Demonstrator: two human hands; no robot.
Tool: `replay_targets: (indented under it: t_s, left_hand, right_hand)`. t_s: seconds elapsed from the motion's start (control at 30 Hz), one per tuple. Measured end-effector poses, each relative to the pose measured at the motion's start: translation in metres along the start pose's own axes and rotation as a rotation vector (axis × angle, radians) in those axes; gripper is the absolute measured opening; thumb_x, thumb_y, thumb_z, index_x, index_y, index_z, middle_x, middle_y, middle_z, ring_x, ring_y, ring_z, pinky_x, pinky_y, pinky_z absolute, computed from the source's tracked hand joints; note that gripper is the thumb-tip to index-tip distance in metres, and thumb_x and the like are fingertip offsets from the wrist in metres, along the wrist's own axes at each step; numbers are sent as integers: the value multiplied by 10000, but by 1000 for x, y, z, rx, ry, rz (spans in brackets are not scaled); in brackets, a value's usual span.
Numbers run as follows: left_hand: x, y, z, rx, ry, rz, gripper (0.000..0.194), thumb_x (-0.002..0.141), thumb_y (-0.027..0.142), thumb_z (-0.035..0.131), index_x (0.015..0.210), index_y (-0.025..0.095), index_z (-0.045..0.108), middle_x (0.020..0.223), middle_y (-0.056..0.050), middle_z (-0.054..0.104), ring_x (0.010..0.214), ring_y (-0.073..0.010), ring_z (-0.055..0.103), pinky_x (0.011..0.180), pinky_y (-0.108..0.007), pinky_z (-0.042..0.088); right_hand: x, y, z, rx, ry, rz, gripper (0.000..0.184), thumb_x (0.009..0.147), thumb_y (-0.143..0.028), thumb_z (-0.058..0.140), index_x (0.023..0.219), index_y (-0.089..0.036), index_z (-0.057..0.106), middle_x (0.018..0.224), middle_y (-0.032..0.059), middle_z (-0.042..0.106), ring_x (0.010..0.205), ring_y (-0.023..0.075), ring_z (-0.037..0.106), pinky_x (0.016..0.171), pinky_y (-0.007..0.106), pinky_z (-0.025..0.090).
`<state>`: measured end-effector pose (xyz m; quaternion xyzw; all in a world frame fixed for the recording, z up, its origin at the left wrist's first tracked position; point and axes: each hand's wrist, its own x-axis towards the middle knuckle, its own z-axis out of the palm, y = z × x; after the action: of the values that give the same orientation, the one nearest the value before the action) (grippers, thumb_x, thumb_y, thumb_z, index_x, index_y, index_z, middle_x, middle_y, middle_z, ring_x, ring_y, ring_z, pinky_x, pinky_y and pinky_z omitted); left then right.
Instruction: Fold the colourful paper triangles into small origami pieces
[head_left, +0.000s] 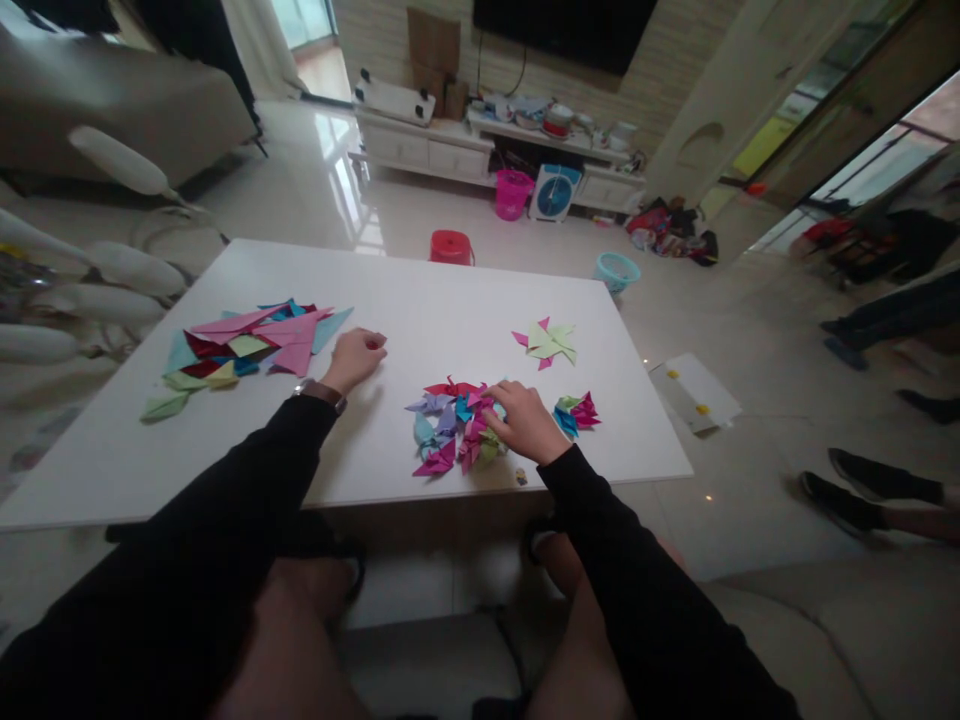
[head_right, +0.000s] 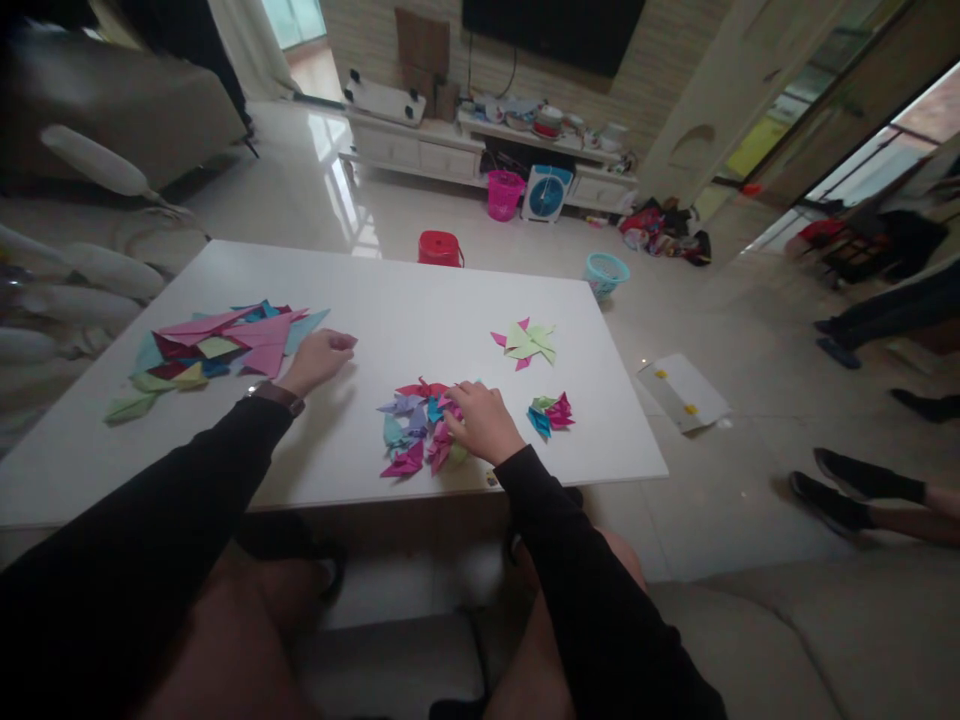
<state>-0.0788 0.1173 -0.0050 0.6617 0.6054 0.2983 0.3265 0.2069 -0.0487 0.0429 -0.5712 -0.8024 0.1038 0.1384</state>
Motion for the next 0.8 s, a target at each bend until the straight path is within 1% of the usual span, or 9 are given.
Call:
replay_targets:
  t_s: [0.03,0.1,0.2,0.27,0.37,0.47,0.6,0.7,0.8]
  left_hand:
    - [-11,15,4,-41,24,-1,63,737,147,713,792,117,709,843,-62,706,902,-215,593,871,-339,434]
    - [-41,48,13,-270,57,-21,173,680,226,788,825,134,772,815,-76,739,807,-211,638,789,-339,468]
    - [-90,90,30,-694,5,-64,264,613,279,864,815,127,787,810,-88,755,774,-196,652,747,-324,491]
    - [-116,106,41,-941,-93,-169,284,580,265,895,790,123,767,753,-65,732,693,-152,627,672,-280,487]
    - [-133,109,53,-1213,-237,-274,287,571,210,915,744,134,698,716,-16,690,639,-98,597,608,-211,471]
    - [-130,101,59,-1352,-324,-274,305,616,152,901,811,159,666,754,15,676,655,-73,600,612,-166,472]
    - [-116,94,60,-1355,-482,-210,412,662,138,875,1030,169,692,795,7,674,686,-85,621,659,-180,494]
    - [-109,92,57,-1300,-539,-139,335,689,182,866,980,149,702,799,-14,675,704,-104,627,672,-202,489]
    - [-105,91,55,-1244,-567,-89,245,714,212,854,890,147,696,773,-17,667,698,-111,616,650,-203,454]
  right_hand:
    - [0,0,-2,12,15,4,196,955,-267,586,1124,-197,656,1092,94,681,1029,246,595,853,356,408]
    - [-2,1,-6,49,53,12,151,949,-263,588,1055,-195,673,1039,88,686,992,239,603,850,351,420]
    - [-7,2,-10,154,130,32,109,932,-238,594,974,-190,683,992,82,694,968,228,615,869,351,439]
    - [-10,2,-11,275,179,75,95,910,-207,595,941,-190,684,957,68,703,934,212,629,858,342,454]
    - [-13,4,-9,548,192,195,118,912,-245,572,904,-201,681,882,34,706,829,179,649,778,316,481]
    - [-12,4,-3,909,137,332,186,920,-370,571,913,-211,666,864,19,696,786,164,671,711,295,505]
    - [-6,0,2,1358,72,478,308,844,-500,694,976,-222,676,904,20,699,744,145,687,710,288,545]
    - [-1,-6,0,1547,60,497,359,768,-517,795,946,-225,687,923,14,699,725,130,681,732,283,554]
    - [3,-12,-3,1599,71,484,362,714,-480,859,893,-216,688,906,5,703,764,126,684,759,270,550]
